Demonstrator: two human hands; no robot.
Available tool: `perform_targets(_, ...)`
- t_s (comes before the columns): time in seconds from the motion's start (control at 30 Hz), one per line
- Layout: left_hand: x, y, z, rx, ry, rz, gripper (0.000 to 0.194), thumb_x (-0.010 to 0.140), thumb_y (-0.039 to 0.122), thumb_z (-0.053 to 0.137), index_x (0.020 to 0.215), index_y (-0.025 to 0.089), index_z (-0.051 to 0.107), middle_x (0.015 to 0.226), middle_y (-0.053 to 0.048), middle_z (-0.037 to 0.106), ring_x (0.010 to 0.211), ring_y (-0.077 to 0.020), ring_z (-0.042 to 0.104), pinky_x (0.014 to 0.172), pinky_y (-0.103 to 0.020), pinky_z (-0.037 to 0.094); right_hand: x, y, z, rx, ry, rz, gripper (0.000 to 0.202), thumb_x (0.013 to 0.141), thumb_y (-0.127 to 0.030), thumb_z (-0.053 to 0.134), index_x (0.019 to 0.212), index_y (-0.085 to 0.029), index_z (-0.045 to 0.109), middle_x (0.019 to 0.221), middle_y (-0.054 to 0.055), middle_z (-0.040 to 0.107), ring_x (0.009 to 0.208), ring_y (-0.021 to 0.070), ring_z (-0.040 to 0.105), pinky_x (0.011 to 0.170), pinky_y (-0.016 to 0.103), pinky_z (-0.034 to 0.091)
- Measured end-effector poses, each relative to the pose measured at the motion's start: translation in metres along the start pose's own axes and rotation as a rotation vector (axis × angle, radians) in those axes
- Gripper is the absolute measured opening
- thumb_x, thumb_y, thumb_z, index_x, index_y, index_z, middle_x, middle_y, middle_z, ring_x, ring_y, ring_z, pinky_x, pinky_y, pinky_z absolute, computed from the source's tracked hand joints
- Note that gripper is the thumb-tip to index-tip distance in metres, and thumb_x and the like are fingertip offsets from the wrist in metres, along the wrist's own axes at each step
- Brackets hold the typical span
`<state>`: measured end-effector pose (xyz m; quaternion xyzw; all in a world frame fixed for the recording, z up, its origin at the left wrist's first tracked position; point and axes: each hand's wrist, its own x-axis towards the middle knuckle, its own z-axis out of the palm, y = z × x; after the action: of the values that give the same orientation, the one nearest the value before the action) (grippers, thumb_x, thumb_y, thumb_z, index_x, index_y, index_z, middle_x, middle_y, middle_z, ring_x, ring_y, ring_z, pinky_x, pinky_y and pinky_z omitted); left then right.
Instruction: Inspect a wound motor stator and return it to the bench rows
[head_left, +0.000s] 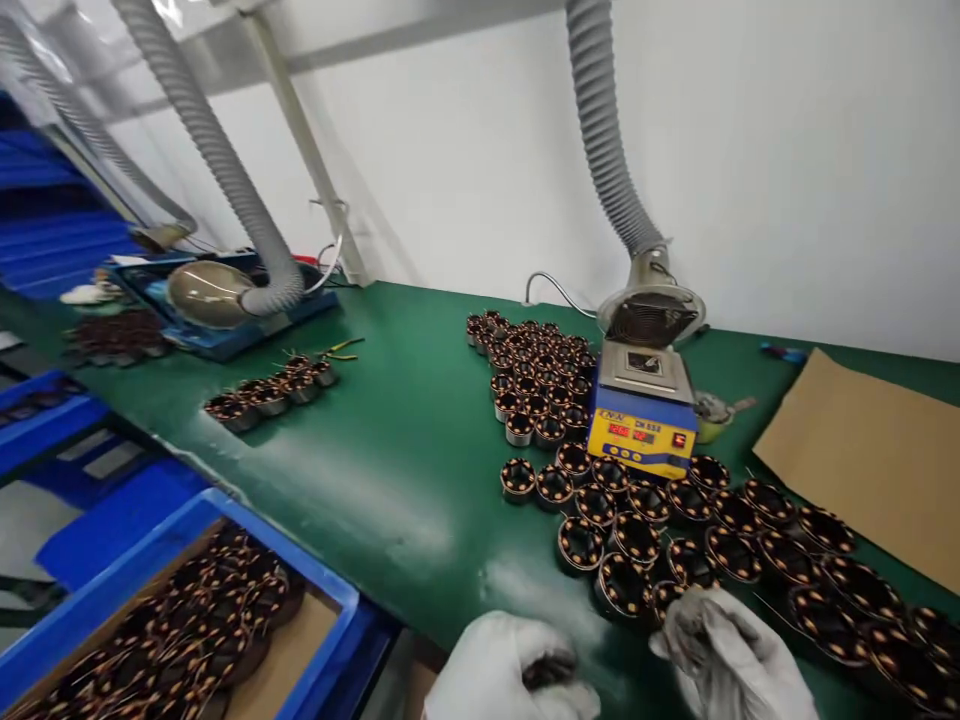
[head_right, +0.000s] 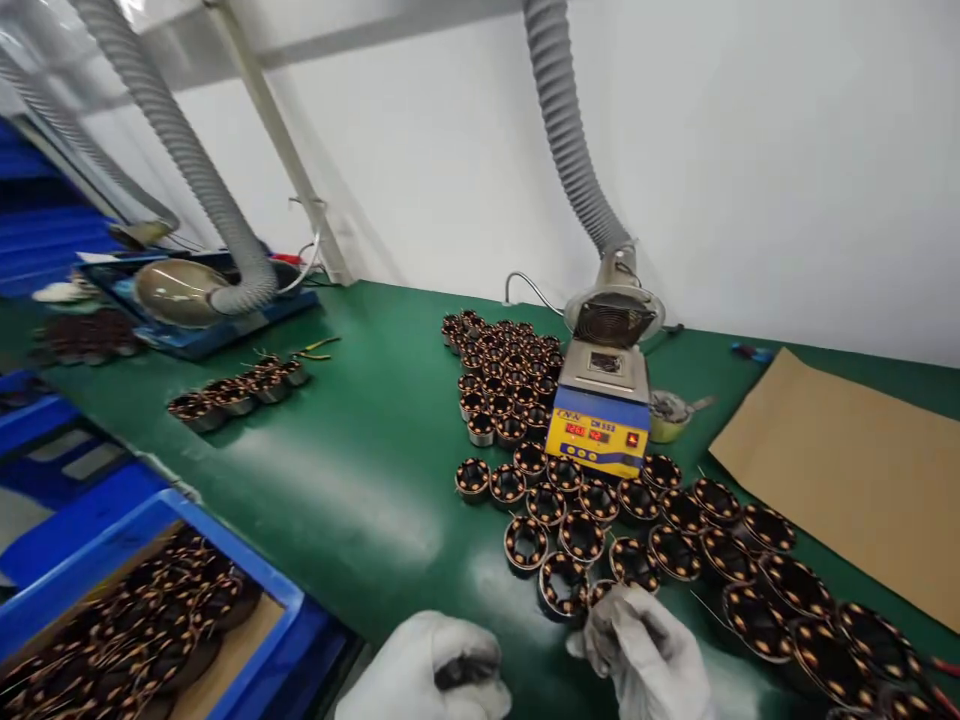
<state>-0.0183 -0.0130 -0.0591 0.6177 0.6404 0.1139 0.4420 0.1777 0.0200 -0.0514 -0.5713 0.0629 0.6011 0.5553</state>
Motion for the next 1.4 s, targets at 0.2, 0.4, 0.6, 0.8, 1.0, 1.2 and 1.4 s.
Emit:
perform_targets(0.2,0.053,0.017,0.007,0.433,0.065,0.129,0.07,0.073,0.063,0.049,0.136,0.034,0.039,0.114,-0.011,0.045,0.097,-0.0288,0.045,0.082,-0.041,0.036,0.006,-0.011,-0.017,0.029,0.015,-0.154,0.039,0.016,-0.019,0.08,0.043,-0.012,0.053,0.052,0.007,0.045,0.043,0.0181,0.045,0.037,0.031,0.038)
perform_targets(0.4,0.06,0.038,-0.008,0.631,0.003,0.014,0.035,0.079,0.05,0.051,0.096,0.021,0.061,0.093,-0.007,0.054,0.087,-0.0291,0.052,0.076,-0.041,0.038,0.025,-0.004,-0.02,-0.166,-0.049,-0.546,0.028,0.034,-0.021,0.081,0.056,-0.015,0.066,0.07,0.01,0.058,0.054,0.0183,0.053,0.045,0.028,0.044)
perform_targets(0.6,0.058,0.0,0.01,0.339,0.087,0.234,0.023,0.08,0.039,0.055,0.087,0.018,0.059,0.125,0.0,0.048,0.103,-0.0211,0.048,0.086,-0.035,0.038,0.028,0.013,-0.014,-0.475,-0.377,-0.531,0.032,0.064,-0.026,0.073,0.095,-0.022,0.068,0.102,0.01,0.061,0.087,0.0162,0.061,0.078,0.018,0.049)
perform_targets(0.8,0.06,-0.024,0.029,0.202,0.195,0.384,0.021,0.077,0.034,0.06,0.089,0.018,0.059,0.129,-0.001,0.045,0.105,-0.0201,0.049,0.091,-0.036,0.04,0.017,0.04,-0.006,-0.941,-0.507,-0.555,0.043,0.082,-0.037,0.055,0.123,-0.024,0.052,0.122,0.005,0.048,0.105,0.013,0.051,0.091,0.022,0.043)
perform_targets(1.0,0.072,0.002,0.019,0.159,0.378,0.472,0.029,0.076,0.037,0.06,0.095,0.015,0.061,0.107,-0.012,0.054,0.102,-0.0208,0.052,0.089,-0.035,0.044,0.017,0.022,0.006,-1.136,-0.704,-0.555,0.023,0.081,-0.025,0.046,0.101,-0.016,0.053,0.106,0.005,0.05,0.101,0.0125,0.049,0.09,0.022,0.039)
perform_targets(1.2,0.068,0.018,0.001,0.026,0.398,0.509,0.04,0.071,0.038,0.062,0.104,0.016,0.06,0.107,-0.013,0.054,0.104,-0.0225,0.051,0.091,-0.036,0.044,0.005,0.008,0.015,-0.951,-0.908,-0.703,0.006,0.077,-0.017,0.056,0.074,-0.011,0.056,0.083,0.007,0.054,0.082,0.0118,0.054,0.072,0.02,0.044)
perform_targets(1.4,0.059,0.023,-0.001,-0.073,0.378,0.511,0.05,0.067,0.037,0.066,0.112,0.017,0.058,0.109,-0.013,0.054,0.108,-0.0242,0.05,0.094,-0.036,0.043,0.006,-0.022,0.017,-0.562,-0.565,-1.083,0.004,0.081,-0.015,0.056,0.081,-0.018,0.058,0.088,0.003,0.054,0.062,0.0062,0.052,0.053,0.017,0.043)
